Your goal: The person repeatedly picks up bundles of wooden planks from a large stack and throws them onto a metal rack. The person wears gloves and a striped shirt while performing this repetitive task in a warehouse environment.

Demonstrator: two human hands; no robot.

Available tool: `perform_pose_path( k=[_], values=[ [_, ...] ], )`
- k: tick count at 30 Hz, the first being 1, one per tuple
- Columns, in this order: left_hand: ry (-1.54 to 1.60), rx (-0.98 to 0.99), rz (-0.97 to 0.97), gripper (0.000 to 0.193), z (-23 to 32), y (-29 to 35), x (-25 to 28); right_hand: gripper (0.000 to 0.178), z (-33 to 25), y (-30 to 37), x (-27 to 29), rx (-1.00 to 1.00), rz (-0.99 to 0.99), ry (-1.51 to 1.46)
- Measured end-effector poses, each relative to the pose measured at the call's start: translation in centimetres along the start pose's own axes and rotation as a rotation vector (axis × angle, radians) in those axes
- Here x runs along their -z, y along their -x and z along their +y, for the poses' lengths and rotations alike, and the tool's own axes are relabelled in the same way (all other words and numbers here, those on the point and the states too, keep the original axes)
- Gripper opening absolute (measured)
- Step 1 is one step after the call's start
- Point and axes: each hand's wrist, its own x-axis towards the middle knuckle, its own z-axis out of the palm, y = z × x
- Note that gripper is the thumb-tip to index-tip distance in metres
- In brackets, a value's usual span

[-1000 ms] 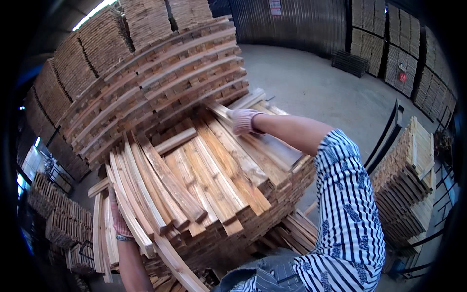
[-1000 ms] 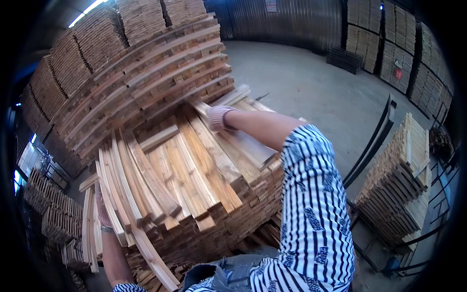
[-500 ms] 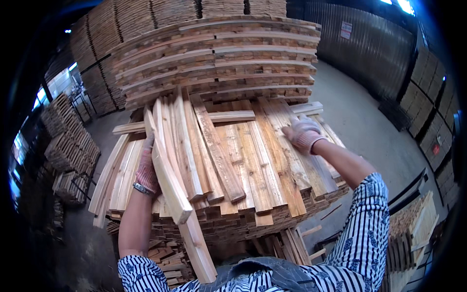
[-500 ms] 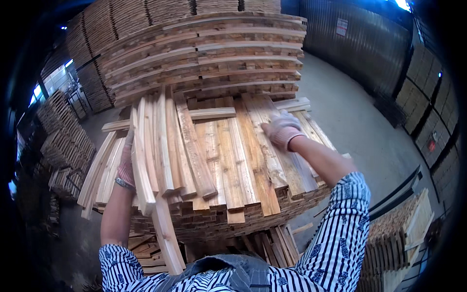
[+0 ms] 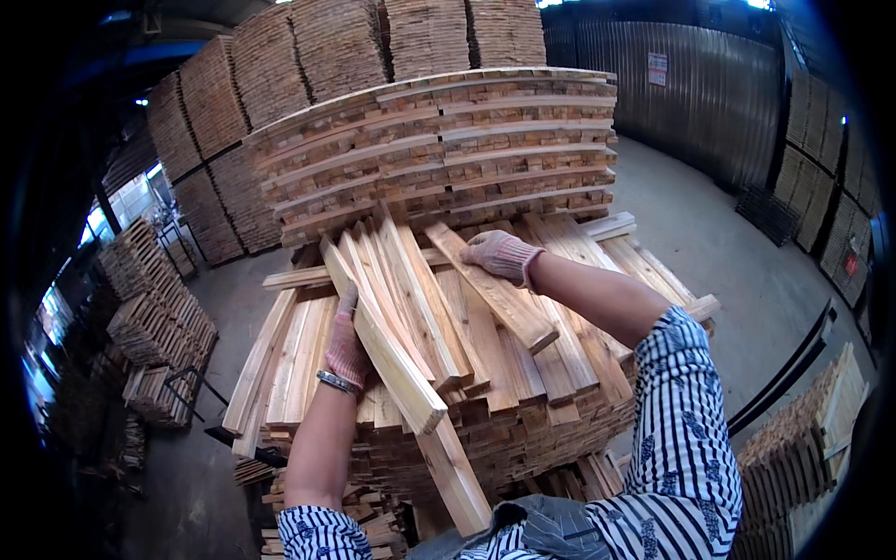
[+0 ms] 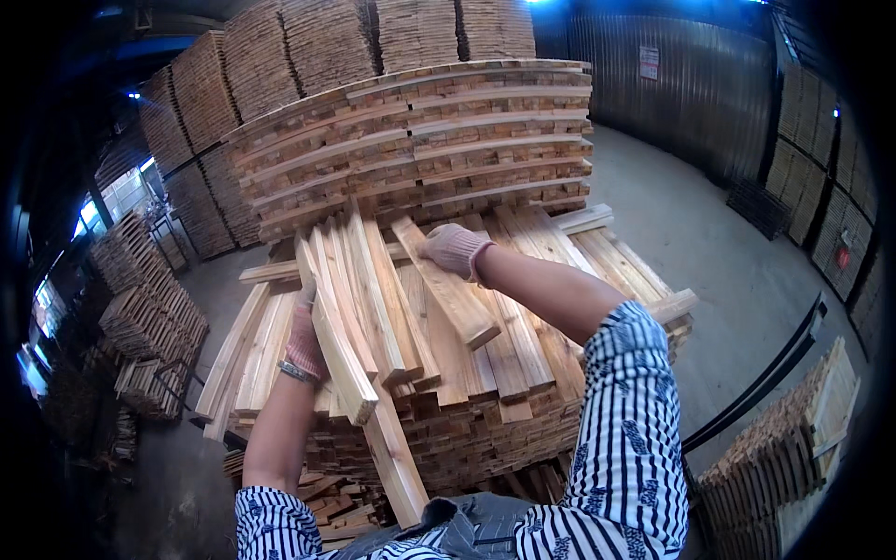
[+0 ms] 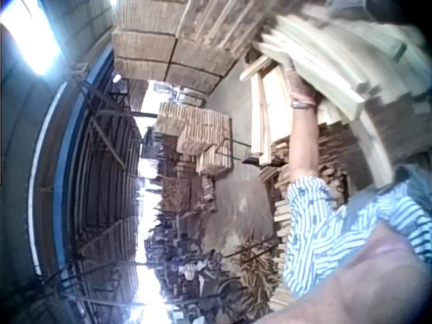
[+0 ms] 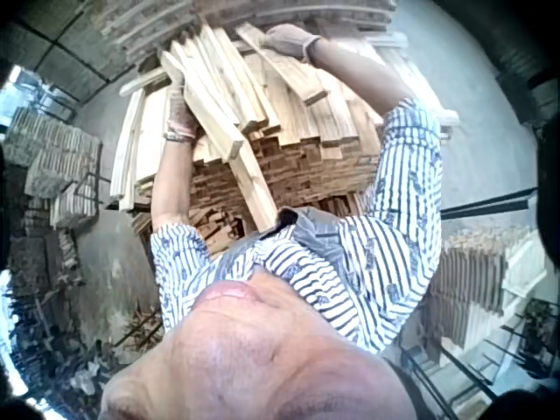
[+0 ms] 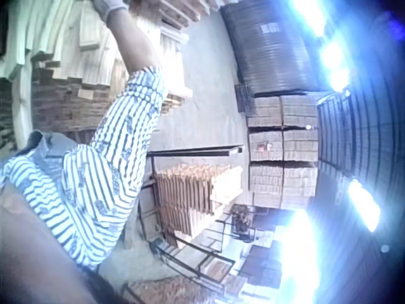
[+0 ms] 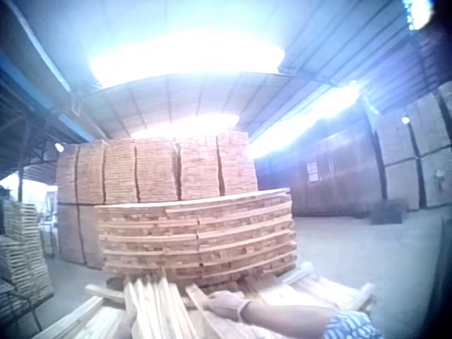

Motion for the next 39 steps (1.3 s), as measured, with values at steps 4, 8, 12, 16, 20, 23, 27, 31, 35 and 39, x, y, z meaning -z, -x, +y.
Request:
perform_pose_path(
  k=[4,8,12,16,20,23,27,31,35,39],
  values=[
    [0.039,0.057,-0.017,0.077,-0.2,0.0,-0.3,0.073,-4.1,0.5,-2.2,0.047,0.077,-0.443],
    [0.067,0.016,-0.037,0.075,0.0,0.9,-1.7,0.115,-6.0,0.8,-8.0,-0.195,-0.022,-0.167],
    [0.072,0.055,-0.052,0.073,0.2,0.3,-0.2,0.1,-7.2,1.5,-9.2,-0.198,-0.071,-0.271],
    [0.01,-0.061,0.009,0.071,-0.8,-1.1,0.6,0.07,-5.6,-0.7,-8.1,-0.105,-0.223,-0.367],
    [0.09,0.046,-0.035,0.075,-0.2,-0.6,0.4,0.096,-7.2,1.0,-6.6,-0.209,-0.264,-0.49],
    [0.045,0.014,0.002,0.077,-0.5,-0.6,0.5,0.124,-7.2,2.9,-4.8,-0.141,-0.196,-0.463],
    [0.074,0.057,-0.039,0.079,0.2,0.5,0.0,0.116,-6.6,4.3,0.9,-0.142,-0.022,0.008],
    [0.041,0.048,-0.036,0.08,0.2,1.1,-0.7,0.113,-8.5,9.9,4.1,-0.25,-0.027,0.75],
    [0.006,0.035,0.013,0.081,-0.3,0.6,-1.1,0.096,-3.4,11.1,0.8,-0.318,-0.076,0.839],
    [-0.024,0.059,-0.019,0.083,-0.8,0.0,-1.3,0.092,-1.1,8.9,1.8,-0.29,-0.054,0.667]
  ],
)
